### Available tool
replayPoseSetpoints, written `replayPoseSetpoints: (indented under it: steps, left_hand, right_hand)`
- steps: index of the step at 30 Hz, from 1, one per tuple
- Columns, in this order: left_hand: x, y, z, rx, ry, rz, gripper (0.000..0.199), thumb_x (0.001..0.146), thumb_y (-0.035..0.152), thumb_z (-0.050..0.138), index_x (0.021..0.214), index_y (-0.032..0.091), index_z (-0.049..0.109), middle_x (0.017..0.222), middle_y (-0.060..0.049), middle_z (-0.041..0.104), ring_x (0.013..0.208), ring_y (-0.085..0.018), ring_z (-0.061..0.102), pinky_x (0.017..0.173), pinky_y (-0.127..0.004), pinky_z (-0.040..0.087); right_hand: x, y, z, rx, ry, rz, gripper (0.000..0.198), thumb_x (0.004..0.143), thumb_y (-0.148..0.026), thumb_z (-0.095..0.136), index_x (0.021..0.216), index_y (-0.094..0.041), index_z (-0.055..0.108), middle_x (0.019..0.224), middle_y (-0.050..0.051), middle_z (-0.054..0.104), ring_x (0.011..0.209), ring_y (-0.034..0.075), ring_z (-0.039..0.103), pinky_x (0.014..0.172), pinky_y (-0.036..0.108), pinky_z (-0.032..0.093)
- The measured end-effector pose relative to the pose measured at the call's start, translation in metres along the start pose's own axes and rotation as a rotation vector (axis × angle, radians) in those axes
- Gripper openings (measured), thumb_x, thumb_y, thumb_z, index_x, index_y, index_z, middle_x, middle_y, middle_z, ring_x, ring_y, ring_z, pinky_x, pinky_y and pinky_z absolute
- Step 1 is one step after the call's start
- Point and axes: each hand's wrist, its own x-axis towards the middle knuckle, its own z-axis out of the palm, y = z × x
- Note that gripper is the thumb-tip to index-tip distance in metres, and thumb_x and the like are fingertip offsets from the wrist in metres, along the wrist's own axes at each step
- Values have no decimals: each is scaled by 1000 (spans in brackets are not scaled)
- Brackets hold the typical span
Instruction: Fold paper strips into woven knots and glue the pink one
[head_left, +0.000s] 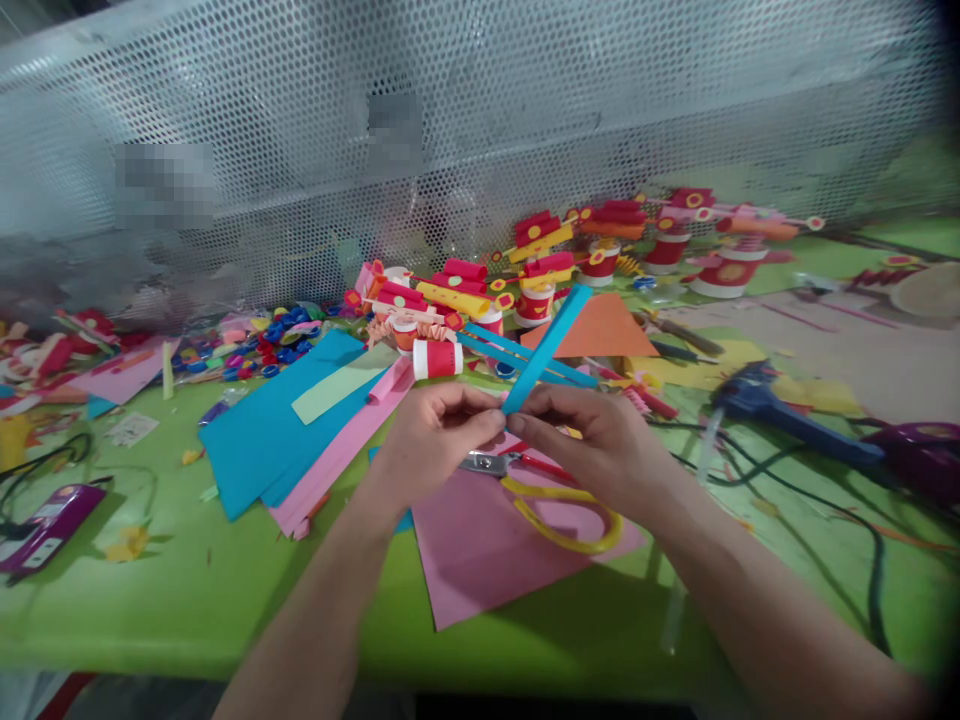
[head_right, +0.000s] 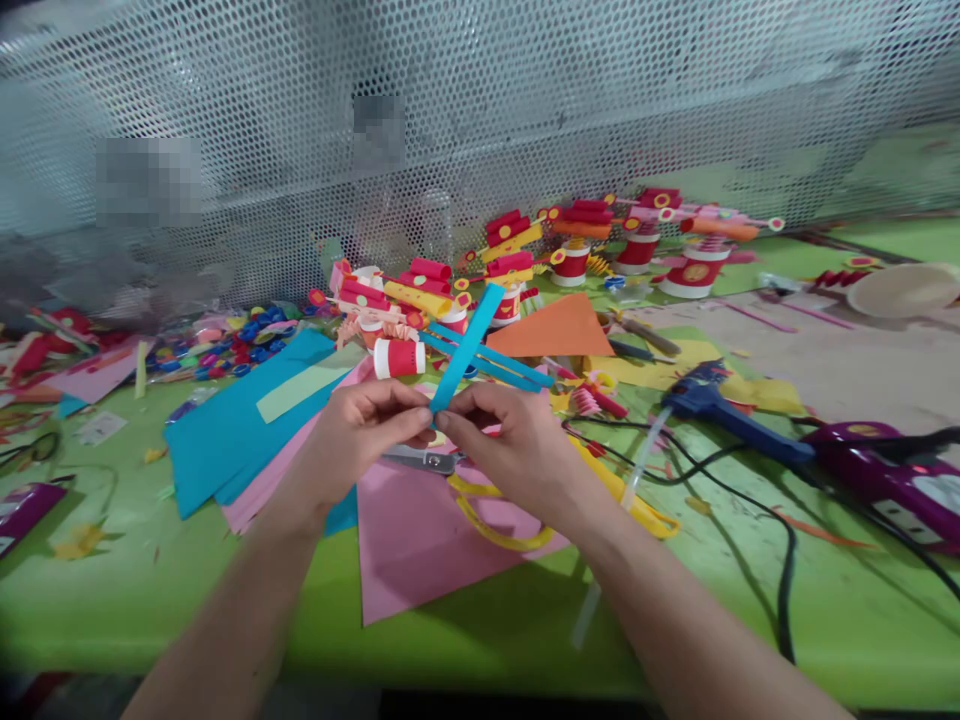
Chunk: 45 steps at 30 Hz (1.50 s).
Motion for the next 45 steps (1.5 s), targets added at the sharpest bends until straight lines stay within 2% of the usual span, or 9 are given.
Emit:
replayPoseSetpoints:
  steps: [6,16,18,22,24,26,29,35,45]
  left_hand:
    - [1,-1,0,33,5,-3,9,80,25,74,80,16,73,73,-2,70,70,-14,68,67,-25,55]
    - [4,-11,4,-208,21,-81,9,78,25,77,80,18,73,74,0,70,67,-13,71,71,-27,59]
    - [6,-11,4,-220,53,-65,10,78,25,77,81,17,73,73,0,70,66,-13,70,72,-28,59]
    - [10,-13,8,-337,244,2,18,74,27,82,85,15,72,72,-2,72,70,-14,71,77,-30,59]
    - [12,-14,12,-416,346,46,21,74,28,82,86,14,71,72,-1,71,71,-14,71,80,-31,59]
    - [13,-14,17,-486,401,64,21,75,28,81,85,14,70,72,-1,71,73,-14,71,81,-30,58]
    - [10,-13,26,-593,408,45,21,74,26,82,81,16,64,75,-1,70,78,-15,72,82,-30,57]
    - [5,-16,34,-712,322,-24,23,73,23,82,77,18,60,81,0,70,83,-14,70,90,-34,55]
    - [3,-20,42,-740,204,-81,15,70,20,82,72,17,67,79,0,70,81,-13,68,92,-33,54]
  right_hand:
    - [0,0,-1,-2,-44,10,21,89,-32,64,74,-18,72,73,1,70,67,14,60,62,27,44]
    - [2,0,-2,17,32,-79,14,88,-31,68,79,-20,71,76,1,72,69,16,64,61,27,49]
    - [-1,0,-2,-91,126,-156,10,91,-28,65,86,-21,70,80,3,73,72,18,66,64,30,50]
    - [-11,-2,2,-374,606,-502,11,87,-16,67,95,-23,67,87,6,74,81,23,69,75,37,50]
    - [-14,-2,7,-400,632,-622,13,83,-12,70,90,-23,66,82,5,72,77,22,68,72,36,49]
    - [-14,-1,13,-359,444,-547,7,86,-15,68,86,-21,66,76,4,70,67,19,65,62,33,47]
    - [-10,2,20,-245,214,-272,14,94,-29,63,86,-20,70,76,4,70,63,16,61,56,30,45]
    - [-2,8,19,-21,340,-50,21,88,-41,70,92,-21,74,76,3,69,57,14,56,52,28,45]
    - [-2,9,13,325,233,152,23,82,-42,75,77,-20,68,72,2,65,65,16,56,57,28,46]
